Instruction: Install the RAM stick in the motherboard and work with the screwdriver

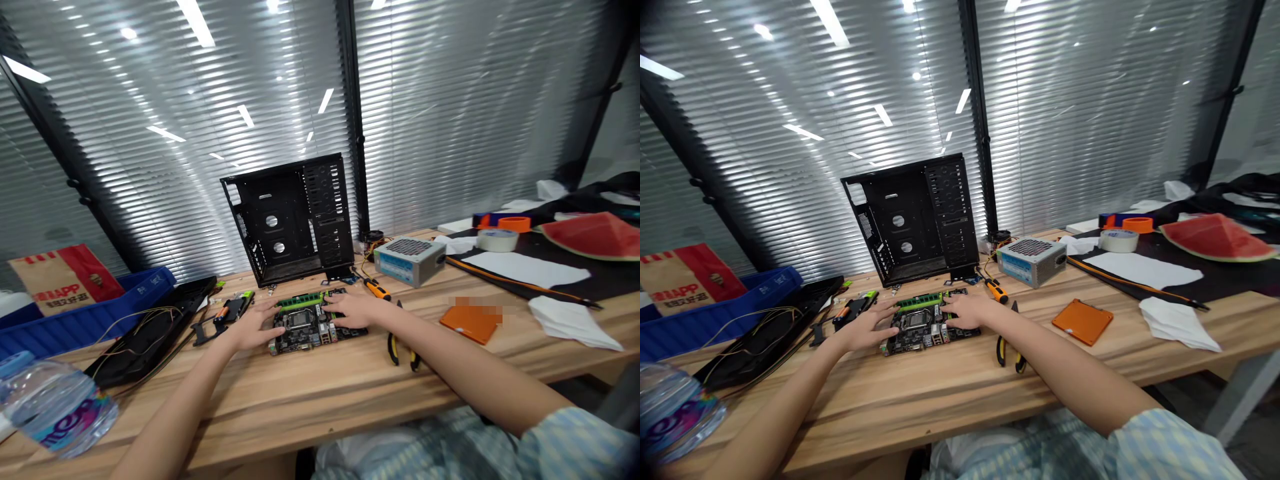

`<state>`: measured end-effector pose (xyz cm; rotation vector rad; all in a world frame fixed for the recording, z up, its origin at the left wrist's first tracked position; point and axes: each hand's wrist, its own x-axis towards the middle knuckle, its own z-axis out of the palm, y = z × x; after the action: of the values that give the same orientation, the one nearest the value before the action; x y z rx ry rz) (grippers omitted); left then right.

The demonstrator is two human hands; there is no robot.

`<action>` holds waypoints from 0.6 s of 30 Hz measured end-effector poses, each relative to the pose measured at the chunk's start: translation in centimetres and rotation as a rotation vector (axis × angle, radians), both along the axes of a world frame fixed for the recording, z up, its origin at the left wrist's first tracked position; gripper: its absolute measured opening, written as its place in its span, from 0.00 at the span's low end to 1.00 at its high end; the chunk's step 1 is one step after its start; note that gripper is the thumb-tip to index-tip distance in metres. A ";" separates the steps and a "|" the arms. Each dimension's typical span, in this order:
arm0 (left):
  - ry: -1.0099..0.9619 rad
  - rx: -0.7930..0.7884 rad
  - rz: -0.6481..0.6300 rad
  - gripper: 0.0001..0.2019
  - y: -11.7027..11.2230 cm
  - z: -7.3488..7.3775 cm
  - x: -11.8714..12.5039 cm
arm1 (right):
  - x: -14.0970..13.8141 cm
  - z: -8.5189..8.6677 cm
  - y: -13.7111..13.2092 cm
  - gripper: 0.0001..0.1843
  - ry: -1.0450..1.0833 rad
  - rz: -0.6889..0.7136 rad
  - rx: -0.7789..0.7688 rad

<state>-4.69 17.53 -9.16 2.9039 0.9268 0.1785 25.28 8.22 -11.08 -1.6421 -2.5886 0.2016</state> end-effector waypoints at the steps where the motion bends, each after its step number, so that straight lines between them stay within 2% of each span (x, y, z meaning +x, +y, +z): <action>1: 0.003 0.000 -0.004 0.37 0.0 0.1 0.0 | 0.0 0.0 0.0 0.31 -0.001 0.002 0.003; 7: -0.022 0.010 -0.031 0.36 0.1 0.0 -0.1 | 0.3 -0.3 0.3 0.32 -0.016 0.017 0.080; 18: -0.021 0.066 0.015 0.35 1.4 -1.8 -0.3 | 0.5 -0.7 0.7 0.28 0.009 0.043 0.182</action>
<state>-4.96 18.89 -10.93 2.9497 0.9576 0.2446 25.74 8.91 -11.83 -1.5219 -2.5514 -0.0240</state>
